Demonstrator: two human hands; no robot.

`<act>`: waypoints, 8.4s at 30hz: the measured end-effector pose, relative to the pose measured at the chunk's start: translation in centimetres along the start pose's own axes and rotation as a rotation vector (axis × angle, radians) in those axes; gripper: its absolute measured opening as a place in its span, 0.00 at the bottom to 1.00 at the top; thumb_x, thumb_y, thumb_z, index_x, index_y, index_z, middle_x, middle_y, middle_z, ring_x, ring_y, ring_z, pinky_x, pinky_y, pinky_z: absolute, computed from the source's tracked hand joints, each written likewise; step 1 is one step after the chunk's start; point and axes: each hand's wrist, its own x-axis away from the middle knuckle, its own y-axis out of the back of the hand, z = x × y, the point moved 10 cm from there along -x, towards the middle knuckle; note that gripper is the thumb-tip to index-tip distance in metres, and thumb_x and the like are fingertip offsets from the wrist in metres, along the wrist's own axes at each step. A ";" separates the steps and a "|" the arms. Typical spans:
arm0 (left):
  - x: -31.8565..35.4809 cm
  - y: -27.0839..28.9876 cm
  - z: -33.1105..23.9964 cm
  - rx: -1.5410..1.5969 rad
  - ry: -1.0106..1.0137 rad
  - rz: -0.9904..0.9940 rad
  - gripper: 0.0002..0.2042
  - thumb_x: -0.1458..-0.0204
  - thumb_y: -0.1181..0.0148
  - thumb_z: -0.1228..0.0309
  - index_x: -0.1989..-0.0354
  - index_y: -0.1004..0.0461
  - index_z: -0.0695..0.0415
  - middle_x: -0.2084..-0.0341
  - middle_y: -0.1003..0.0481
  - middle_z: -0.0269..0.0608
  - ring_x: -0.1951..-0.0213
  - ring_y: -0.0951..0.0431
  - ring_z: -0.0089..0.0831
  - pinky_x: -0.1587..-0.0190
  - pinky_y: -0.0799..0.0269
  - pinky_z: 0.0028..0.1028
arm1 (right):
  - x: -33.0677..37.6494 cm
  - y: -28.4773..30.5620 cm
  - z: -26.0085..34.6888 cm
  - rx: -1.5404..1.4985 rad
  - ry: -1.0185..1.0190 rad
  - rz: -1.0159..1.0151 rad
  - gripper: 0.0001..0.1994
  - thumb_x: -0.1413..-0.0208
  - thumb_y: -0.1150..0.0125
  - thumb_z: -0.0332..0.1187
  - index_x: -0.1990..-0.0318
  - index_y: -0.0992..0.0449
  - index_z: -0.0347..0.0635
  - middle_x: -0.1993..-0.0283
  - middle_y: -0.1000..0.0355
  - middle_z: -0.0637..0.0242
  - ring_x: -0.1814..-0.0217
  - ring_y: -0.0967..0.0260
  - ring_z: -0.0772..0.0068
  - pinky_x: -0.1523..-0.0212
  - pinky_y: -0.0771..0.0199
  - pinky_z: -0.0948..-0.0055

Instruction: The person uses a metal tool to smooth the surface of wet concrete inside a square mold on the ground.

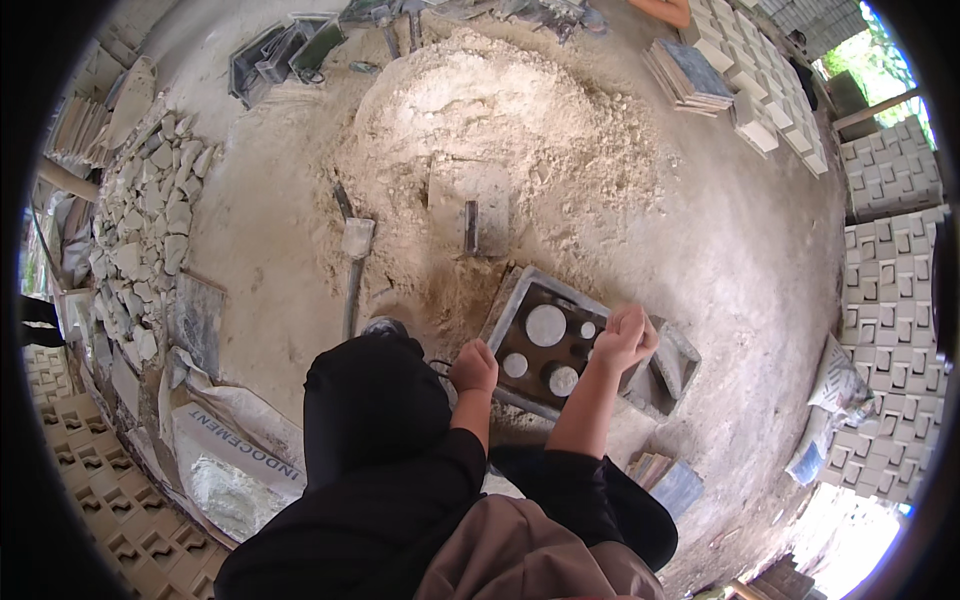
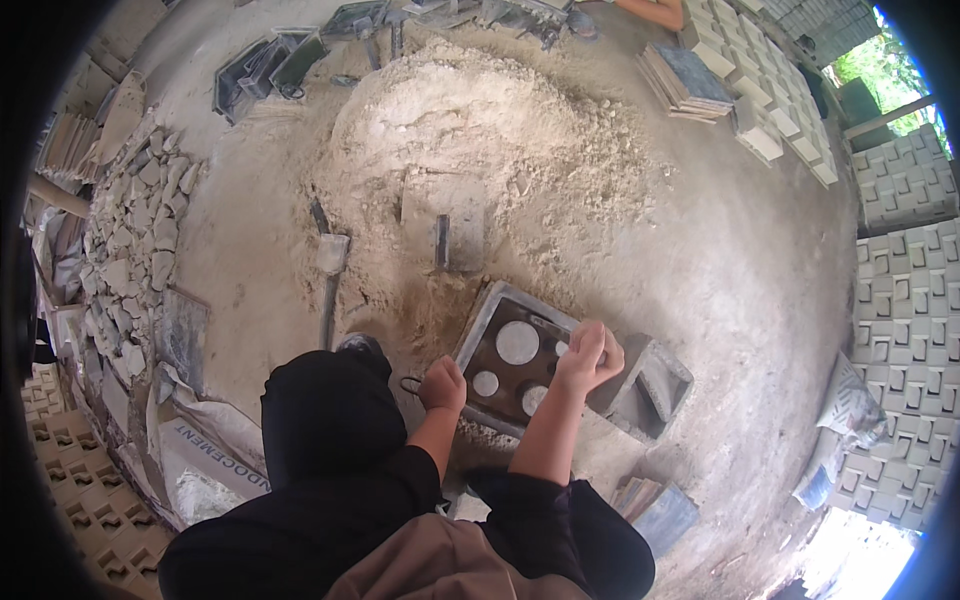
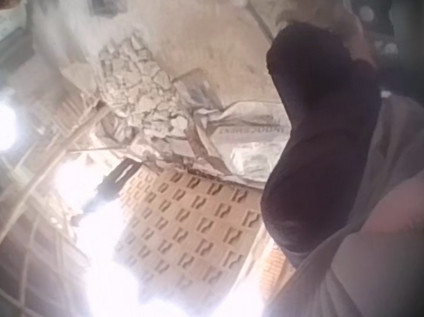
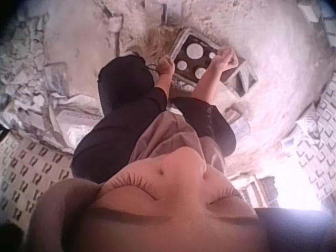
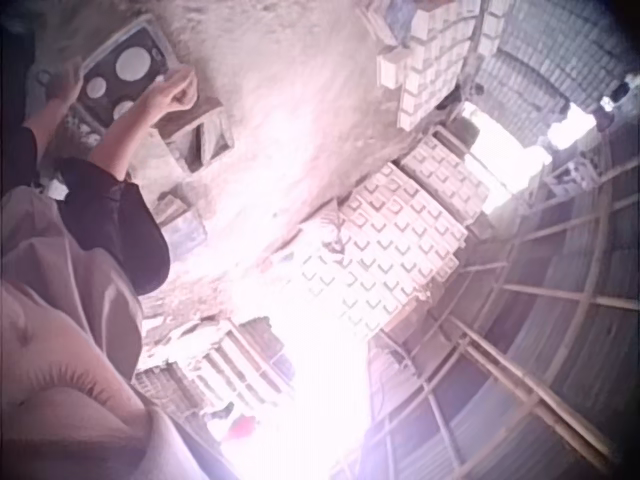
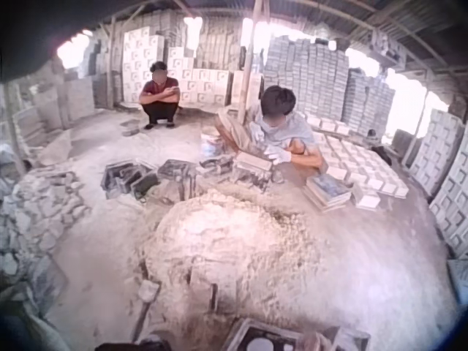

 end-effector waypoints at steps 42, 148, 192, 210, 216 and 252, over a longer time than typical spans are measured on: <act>-0.4 -1.0 0.1 -0.033 -0.025 0.018 0.14 0.48 0.63 0.61 0.76 0.33 0.54 0.75 0.29 0.43 0.73 0.28 0.47 0.71 0.33 0.44 | 1.7 -4.8 -2.9 0.023 -0.062 0.029 0.20 0.48 0.56 0.25 0.91 0.47 0.41 0.92 0.48 0.73 0.89 0.56 0.87 0.89 0.60 0.82; 0.0 0.1 -1.2 -0.017 -0.066 -0.014 0.16 0.47 0.66 0.63 0.77 0.34 0.57 0.76 0.29 0.46 0.73 0.29 0.49 0.71 0.33 0.44 | -1.4 -2.7 -4.0 0.126 -0.247 0.165 0.17 0.48 0.52 0.25 0.89 0.43 0.40 0.89 0.47 0.78 0.87 0.55 0.89 0.87 0.60 0.82; -0.3 0.5 -0.8 0.001 -0.009 -0.015 0.16 0.48 0.64 0.63 0.76 0.32 0.59 0.75 0.29 0.52 0.70 0.29 0.52 0.68 0.35 0.45 | 0.7 -0.7 -2.5 0.110 -0.204 -0.138 0.15 0.54 0.54 0.25 0.90 0.44 0.37 0.90 0.47 0.76 0.86 0.53 0.88 0.87 0.58 0.81; -0.6 0.0 -0.6 -0.042 -0.019 0.005 0.15 0.48 0.65 0.62 0.76 0.33 0.55 0.75 0.29 0.44 0.71 0.28 0.47 0.70 0.34 0.44 | 1.0 -3.7 -2.5 0.014 -0.162 0.151 0.13 0.55 0.56 0.22 0.90 0.44 0.37 0.91 0.50 0.75 0.89 0.56 0.86 0.88 0.60 0.82; 0.0 0.0 -0.1 0.003 -0.031 0.001 0.14 0.48 0.65 0.62 0.76 0.33 0.55 0.75 0.29 0.45 0.71 0.29 0.48 0.70 0.34 0.44 | 1.7 -5.7 -3.6 0.094 -0.213 0.240 0.15 0.52 0.57 0.24 0.90 0.45 0.39 0.90 0.48 0.74 0.88 0.55 0.85 0.88 0.60 0.81; -0.3 1.2 -0.7 0.069 -0.039 -0.030 0.17 0.47 0.66 0.62 0.77 0.32 0.58 0.75 0.29 0.51 0.71 0.29 0.51 0.69 0.35 0.44 | 4.7 -11.2 -0.4 -0.124 -0.133 0.863 0.22 0.58 0.44 0.34 0.90 0.50 0.39 0.90 0.54 0.70 0.87 0.58 0.77 0.85 0.60 0.75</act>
